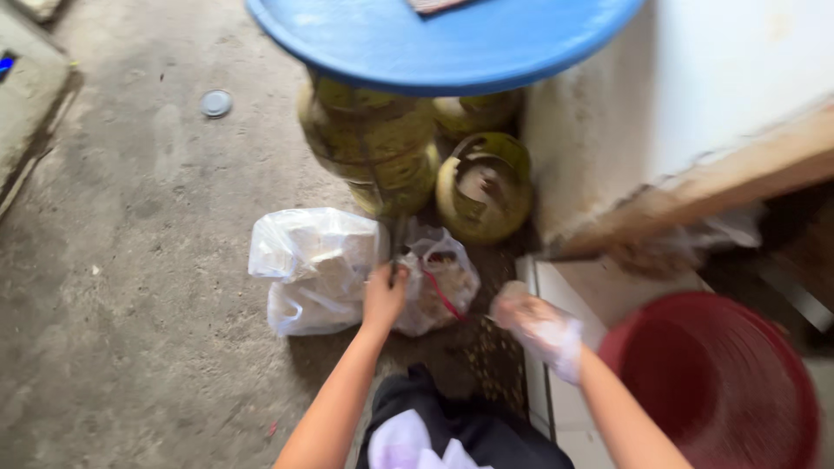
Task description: The person sits on the floor and uses a knife to cut white rectangular food blocks from plastic bags into smaller pieces, placing them into a red basket and onto a blue tray.
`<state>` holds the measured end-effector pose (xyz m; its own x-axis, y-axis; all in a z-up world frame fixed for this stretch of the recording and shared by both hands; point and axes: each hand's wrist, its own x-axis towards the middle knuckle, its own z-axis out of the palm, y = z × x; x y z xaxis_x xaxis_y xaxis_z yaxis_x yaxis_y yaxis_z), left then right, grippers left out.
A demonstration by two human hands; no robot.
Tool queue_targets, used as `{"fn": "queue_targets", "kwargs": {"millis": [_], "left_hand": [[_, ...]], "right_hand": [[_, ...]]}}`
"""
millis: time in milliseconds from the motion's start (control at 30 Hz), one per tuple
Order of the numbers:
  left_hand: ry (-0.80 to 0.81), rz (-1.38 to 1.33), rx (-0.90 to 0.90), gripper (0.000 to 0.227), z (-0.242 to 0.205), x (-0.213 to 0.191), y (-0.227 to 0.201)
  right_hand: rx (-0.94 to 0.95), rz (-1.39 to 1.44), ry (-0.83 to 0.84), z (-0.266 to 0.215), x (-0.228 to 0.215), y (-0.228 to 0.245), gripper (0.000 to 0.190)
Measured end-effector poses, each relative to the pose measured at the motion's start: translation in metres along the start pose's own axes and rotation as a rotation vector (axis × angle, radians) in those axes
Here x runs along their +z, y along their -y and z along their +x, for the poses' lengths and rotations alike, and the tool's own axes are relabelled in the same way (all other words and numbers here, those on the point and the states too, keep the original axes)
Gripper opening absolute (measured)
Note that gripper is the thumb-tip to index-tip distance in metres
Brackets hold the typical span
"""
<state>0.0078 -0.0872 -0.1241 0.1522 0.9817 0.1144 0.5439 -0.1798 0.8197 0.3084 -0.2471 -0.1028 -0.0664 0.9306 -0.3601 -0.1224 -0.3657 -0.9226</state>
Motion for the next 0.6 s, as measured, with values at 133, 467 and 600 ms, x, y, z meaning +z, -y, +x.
{"fn": "queue_targets", "kwargs": {"millis": [133, 467, 600], "left_hand": [[-0.014, -0.549, -0.387, 0.032, -0.043, -0.009, -0.055], [0.777, -0.322, -0.676, 0.067, -0.169, 0.096, -0.203], [0.925, -0.547, -0.735, 0.041, -0.186, 0.097, -0.245]], "right_hand": [[0.191, -0.225, -0.068, -0.024, 0.078, 0.005, 0.031], [0.357, -0.464, -0.626, -0.152, 0.099, 0.014, 0.034], [0.867, -1.5, -0.12, -0.209, 0.007, 0.037, 0.029]]}}
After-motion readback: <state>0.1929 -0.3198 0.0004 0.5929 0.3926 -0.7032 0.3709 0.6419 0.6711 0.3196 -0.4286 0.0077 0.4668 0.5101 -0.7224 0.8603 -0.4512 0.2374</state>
